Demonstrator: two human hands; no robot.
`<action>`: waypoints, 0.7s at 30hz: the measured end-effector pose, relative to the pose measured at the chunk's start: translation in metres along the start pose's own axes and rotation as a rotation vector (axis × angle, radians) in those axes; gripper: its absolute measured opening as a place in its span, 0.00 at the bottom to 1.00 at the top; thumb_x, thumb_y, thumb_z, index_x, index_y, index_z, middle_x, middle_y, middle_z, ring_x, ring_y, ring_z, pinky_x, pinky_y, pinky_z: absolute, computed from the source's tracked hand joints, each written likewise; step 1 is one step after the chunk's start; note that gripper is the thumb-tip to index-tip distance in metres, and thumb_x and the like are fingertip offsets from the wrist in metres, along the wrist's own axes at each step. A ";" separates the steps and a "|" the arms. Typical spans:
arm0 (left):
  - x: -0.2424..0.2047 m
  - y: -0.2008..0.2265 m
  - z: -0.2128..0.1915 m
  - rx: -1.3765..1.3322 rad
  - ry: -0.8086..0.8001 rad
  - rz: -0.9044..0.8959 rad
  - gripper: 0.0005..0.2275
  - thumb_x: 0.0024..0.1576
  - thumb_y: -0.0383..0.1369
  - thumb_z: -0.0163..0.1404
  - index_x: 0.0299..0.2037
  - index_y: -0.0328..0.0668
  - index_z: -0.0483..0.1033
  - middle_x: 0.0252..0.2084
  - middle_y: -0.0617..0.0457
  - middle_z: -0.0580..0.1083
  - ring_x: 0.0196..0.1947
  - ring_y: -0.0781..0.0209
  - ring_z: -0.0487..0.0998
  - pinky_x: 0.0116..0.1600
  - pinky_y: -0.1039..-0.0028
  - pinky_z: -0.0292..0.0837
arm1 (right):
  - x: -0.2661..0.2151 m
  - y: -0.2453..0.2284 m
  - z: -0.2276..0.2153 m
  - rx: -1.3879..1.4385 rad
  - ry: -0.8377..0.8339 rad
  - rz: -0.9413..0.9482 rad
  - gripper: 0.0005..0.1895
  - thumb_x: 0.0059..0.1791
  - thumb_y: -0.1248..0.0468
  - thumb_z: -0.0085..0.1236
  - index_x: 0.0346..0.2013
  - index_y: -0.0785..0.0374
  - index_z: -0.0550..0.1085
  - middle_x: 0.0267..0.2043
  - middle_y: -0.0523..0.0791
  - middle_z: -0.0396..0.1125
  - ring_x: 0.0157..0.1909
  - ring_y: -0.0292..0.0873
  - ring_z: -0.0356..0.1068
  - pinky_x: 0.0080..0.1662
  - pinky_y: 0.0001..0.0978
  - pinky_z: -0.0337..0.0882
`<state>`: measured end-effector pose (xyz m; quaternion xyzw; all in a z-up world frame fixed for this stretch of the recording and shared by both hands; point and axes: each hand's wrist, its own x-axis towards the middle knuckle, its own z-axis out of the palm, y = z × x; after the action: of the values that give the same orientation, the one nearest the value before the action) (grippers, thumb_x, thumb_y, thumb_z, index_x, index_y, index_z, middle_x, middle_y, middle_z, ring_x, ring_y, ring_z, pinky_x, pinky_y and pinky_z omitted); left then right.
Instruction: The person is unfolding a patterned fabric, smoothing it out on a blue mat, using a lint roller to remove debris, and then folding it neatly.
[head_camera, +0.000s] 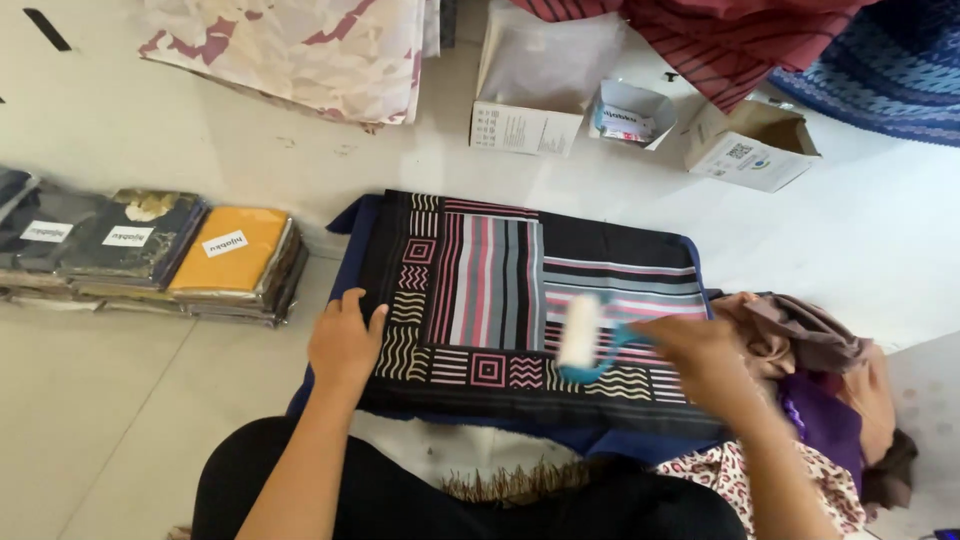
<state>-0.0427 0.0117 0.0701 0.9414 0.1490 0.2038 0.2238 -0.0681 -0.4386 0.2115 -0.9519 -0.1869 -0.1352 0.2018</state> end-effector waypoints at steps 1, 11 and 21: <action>-0.001 0.003 0.001 0.091 -0.029 0.016 0.13 0.64 0.44 0.50 0.54 0.52 0.74 0.36 0.51 0.77 0.35 0.53 0.82 0.38 0.68 0.79 | -0.002 0.006 0.024 -0.065 -0.039 -0.239 0.24 0.45 0.71 0.57 0.50 0.42 0.81 0.41 0.43 0.78 0.45 0.54 0.76 0.47 0.45 0.71; -0.006 -0.024 0.006 0.161 0.185 0.151 0.12 0.59 0.41 0.56 0.51 0.55 0.74 0.37 0.52 0.75 0.35 0.53 0.81 0.39 0.69 0.79 | 0.063 -0.126 0.140 -0.078 -0.107 -0.484 0.15 0.52 0.61 0.54 0.53 0.44 0.77 0.43 0.43 0.72 0.45 0.52 0.74 0.47 0.46 0.69; -0.004 -0.035 0.022 0.232 0.217 0.194 0.10 0.60 0.40 0.53 0.50 0.71 0.77 0.45 0.55 0.74 0.42 0.50 0.77 0.44 0.63 0.77 | 0.037 -0.024 0.094 -0.071 -0.171 -0.404 0.26 0.43 0.73 0.57 0.52 0.46 0.78 0.41 0.47 0.72 0.47 0.55 0.75 0.51 0.46 0.72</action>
<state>-0.0427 0.0321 0.0340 0.9434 0.1032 0.3061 0.0754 -0.0275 -0.3662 0.1494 -0.9095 -0.3855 -0.0984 0.1204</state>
